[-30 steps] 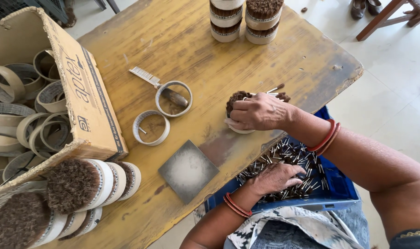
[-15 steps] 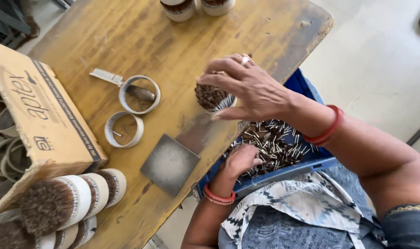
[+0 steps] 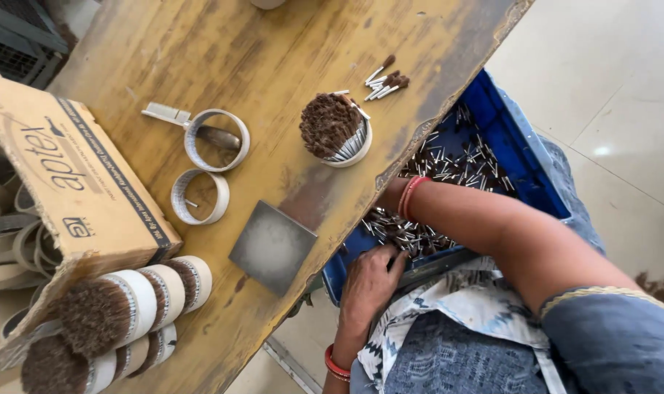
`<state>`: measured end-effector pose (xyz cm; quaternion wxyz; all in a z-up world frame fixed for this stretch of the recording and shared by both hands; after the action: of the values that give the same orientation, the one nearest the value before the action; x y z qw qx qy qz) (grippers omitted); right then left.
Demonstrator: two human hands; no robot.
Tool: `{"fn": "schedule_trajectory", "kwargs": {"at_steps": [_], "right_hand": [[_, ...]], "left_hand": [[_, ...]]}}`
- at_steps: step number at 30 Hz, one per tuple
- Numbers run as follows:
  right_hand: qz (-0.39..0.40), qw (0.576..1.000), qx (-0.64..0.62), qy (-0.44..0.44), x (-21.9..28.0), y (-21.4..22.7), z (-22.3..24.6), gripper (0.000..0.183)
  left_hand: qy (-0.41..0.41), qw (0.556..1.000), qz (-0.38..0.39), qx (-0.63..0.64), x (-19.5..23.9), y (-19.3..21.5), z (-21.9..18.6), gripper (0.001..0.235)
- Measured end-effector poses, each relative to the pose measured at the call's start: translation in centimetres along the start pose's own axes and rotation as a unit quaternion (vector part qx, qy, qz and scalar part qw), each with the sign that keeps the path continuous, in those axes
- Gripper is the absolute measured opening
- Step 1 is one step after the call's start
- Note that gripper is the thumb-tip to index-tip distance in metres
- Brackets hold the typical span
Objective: The person sits at a workbench assembling round brushes. They take bristle tufts from a blue tray, insert the tufts into metal ferrule rings, and press the filled ferrules onto round wooden brush bases, stacking finished brushes on the table.
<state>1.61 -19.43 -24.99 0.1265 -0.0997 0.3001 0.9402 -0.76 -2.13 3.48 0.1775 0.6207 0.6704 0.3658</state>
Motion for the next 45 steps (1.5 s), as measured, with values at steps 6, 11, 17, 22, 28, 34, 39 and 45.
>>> {"fn": "schedule_trajectory", "kwargs": {"at_steps": [6,11,17,22,28,34,39,45], "right_hand": [[0.229,0.957,0.171,-0.055,-2.8,0.7,12.6,0.042],[0.369,0.891,0.247,-0.091,-0.9,2.6,17.5,0.044],[0.427,0.887,0.169,-0.049,5.6,9.0,19.0,0.037],[0.463,0.799,0.345,-0.167,11.1,18.1,15.4,0.027],[0.29,0.88,0.362,-0.102,4.0,10.5,17.1,0.078],[0.178,0.831,0.502,0.161,2.3,-4.9,6.1,0.067],[-0.009,0.915,0.393,0.093,1.4,6.6,12.1,0.075],[0.01,0.874,0.449,-0.189,11.0,17.8,9.0,0.115]], "left_hand": [[-0.018,1.0,-0.012,0.014,0.8,1.8,-1.5,0.032],[-0.074,0.996,-0.017,0.055,1.0,2.0,-1.6,0.03],[-0.061,0.994,-0.017,0.084,1.8,2.3,-1.1,0.028],[-0.08,0.993,-0.02,0.083,2.0,2.7,-0.8,0.029],[-0.103,0.993,-0.016,0.06,1.7,2.2,-1.5,0.029],[-0.105,0.992,-0.049,0.057,2.5,1.9,-1.0,0.028],[-0.054,0.996,-0.047,0.045,2.4,1.9,-1.2,0.03],[-0.085,0.995,-0.042,0.038,1.4,1.6,-2.0,0.03]]}}
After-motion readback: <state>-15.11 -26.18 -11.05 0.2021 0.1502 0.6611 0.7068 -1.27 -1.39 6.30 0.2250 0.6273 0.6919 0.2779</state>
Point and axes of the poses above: each hand's wrist, its own x-axis away from the middle knuckle, its own y-axis out of the back of the hand, z = x × y, the point moved 4 cm from there along -x, towards the middle knuckle, and after that the axes turned 1 degree about x, right-handed, at the moved point
